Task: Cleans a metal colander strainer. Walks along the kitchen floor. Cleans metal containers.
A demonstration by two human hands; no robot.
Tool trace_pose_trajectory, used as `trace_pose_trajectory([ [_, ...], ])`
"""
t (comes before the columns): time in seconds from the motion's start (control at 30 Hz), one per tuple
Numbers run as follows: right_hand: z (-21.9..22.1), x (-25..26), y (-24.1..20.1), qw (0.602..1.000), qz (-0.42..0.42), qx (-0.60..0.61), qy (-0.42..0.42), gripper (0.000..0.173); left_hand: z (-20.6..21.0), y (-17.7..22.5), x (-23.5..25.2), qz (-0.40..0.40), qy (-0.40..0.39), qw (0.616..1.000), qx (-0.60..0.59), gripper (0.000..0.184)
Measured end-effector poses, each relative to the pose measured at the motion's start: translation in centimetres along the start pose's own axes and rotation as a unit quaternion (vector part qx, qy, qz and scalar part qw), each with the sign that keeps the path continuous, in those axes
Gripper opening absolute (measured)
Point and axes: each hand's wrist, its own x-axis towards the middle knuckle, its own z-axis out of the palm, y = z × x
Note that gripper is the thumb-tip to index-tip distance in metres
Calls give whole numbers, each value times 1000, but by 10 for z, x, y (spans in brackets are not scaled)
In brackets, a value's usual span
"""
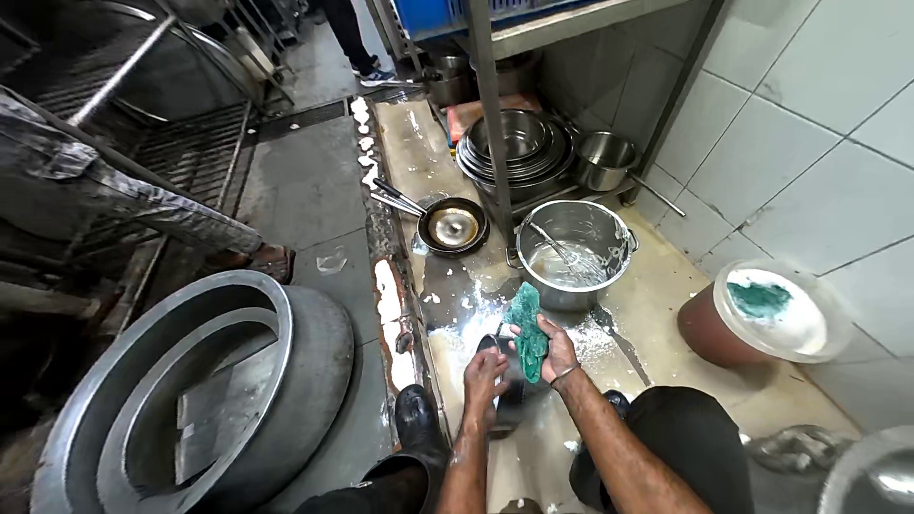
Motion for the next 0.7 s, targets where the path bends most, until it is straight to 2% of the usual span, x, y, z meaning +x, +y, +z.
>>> trace_pose_trajectory([
  [0.13, 5, -23, -3, 995, -67, -38, -63, 30, 25, 15, -35, -10, -102, 995, -14, 41],
  [0.3, -4, -45, -7, 976, -120, -167, -69, 32, 29, 16, -45, 50, -101, 993, 34, 36],
  [0.4, -8, -54, -16, 963, -115, -239, -48, 29, 28, 15, -55, 91, -118, 981, 122, 39],
  [0.5, -8, -67, -33, 928, -122, -351, -15, 34, 25, 6, -61, 130, -94, 973, 168, 36],
  [0.6, -17, -77, -48, 886, -157, -435, 13, 47, 23, 3, -65, 179, -26, 963, 198, 31],
  [0.63, -20, -79, -53, 885, -166, -436, 20, 49, 22, 4, -65, 189, -6, 962, 195, 32],
  [0.7, -22, -84, -61, 909, -163, -382, 19, 46, 18, 3, -65, 203, 19, 967, 150, 32],
])
